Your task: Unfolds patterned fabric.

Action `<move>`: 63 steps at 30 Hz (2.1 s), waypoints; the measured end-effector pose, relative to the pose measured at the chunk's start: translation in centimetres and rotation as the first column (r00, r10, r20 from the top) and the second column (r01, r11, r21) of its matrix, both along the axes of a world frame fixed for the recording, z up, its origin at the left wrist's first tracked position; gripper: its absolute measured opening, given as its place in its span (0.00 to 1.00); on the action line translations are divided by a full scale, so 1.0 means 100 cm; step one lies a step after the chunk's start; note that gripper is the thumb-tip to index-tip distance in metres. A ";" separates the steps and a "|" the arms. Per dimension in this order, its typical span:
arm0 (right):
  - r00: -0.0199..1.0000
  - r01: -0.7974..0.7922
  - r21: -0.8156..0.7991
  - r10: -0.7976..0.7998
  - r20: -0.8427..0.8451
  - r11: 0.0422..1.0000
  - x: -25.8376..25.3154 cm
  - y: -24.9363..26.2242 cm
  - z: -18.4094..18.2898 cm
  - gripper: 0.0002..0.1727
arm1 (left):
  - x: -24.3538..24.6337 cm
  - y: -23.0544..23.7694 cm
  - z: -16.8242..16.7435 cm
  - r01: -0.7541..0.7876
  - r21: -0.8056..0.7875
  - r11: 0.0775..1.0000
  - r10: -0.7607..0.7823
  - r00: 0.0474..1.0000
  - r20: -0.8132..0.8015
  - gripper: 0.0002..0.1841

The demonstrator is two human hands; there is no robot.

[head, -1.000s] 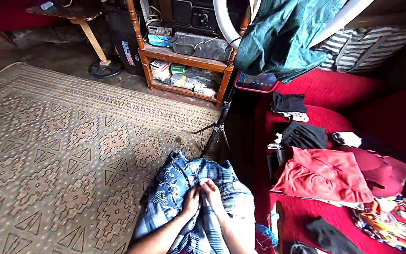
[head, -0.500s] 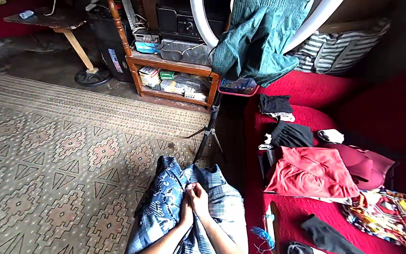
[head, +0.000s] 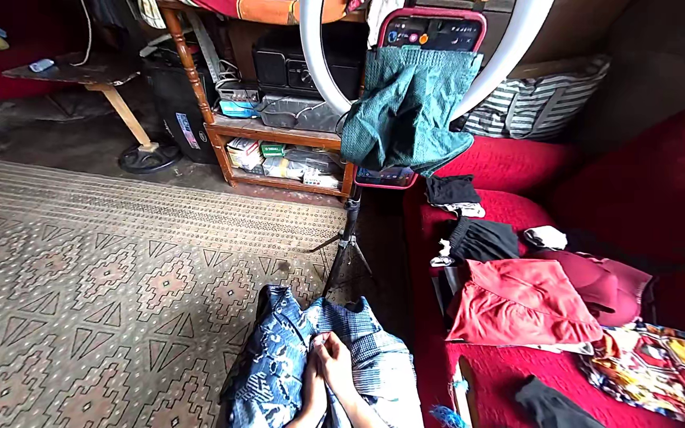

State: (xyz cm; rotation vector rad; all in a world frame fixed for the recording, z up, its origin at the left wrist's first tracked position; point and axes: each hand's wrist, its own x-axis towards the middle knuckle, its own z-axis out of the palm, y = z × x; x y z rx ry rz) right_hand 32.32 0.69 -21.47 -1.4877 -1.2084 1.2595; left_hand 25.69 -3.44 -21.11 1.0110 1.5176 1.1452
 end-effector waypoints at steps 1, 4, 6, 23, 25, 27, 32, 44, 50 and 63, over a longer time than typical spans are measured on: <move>1.000 0.002 0.002 -0.002 -0.004 1.000 0.000 0.000 -0.001 0.09 | 0.000 0.000 -0.001 -0.002 0.007 1.000 0.002 1.000 -0.001 0.21; 1.000 0.014 0.004 -0.014 -0.019 1.000 0.001 0.000 -0.004 0.07 | 0.001 0.001 -0.011 0.001 0.009 1.000 -0.001 1.000 0.005 0.22; 1.000 0.017 0.012 -0.016 -0.020 1.000 0.001 0.000 -0.004 0.07 | 0.001 0.001 -0.013 0.009 0.006 1.000 -0.009 1.000 0.017 0.22; 1.000 0.017 0.010 -0.017 -0.025 1.000 0.001 0.002 -0.006 0.07 | 0.000 0.003 -0.015 0.004 0.000 1.000 -0.004 0.999 0.049 0.21; 1.000 0.011 0.006 -0.010 -0.023 1.000 0.002 0.002 -0.007 0.07 | 0.000 0.003 -0.016 0.010 -0.009 1.000 -0.010 0.999 0.048 0.21; 1.000 0.006 0.001 -0.006 -0.022 1.000 0.003 0.002 -0.006 0.07 | 0.001 0.003 -0.015 0.011 -0.014 1.000 -0.009 0.997 0.070 0.21; 1.000 0.006 -0.011 -0.006 -0.022 1.000 0.006 0.001 -0.004 0.07 | 0.002 0.002 -0.012 0.022 -0.020 1.000 -0.020 0.996 0.085 0.21; 0.999 0.003 -0.012 -0.004 -0.037 1.000 0.007 0.003 -0.004 0.06 | 0.002 0.003 -0.011 0.039 -0.040 0.998 -0.037 0.998 0.060 0.22; 0.999 0.008 -0.017 -0.009 -0.041 1.000 0.007 0.003 -0.005 0.07 | 0.002 0.003 -0.009 0.034 -0.036 0.999 -0.032 0.997 0.064 0.22; 0.999 -0.013 -0.019 0.012 -0.051 1.000 0.010 0.002 -0.002 0.07 | -0.002 0.004 -0.006 0.084 -0.081 0.993 -0.081 0.996 0.044 0.21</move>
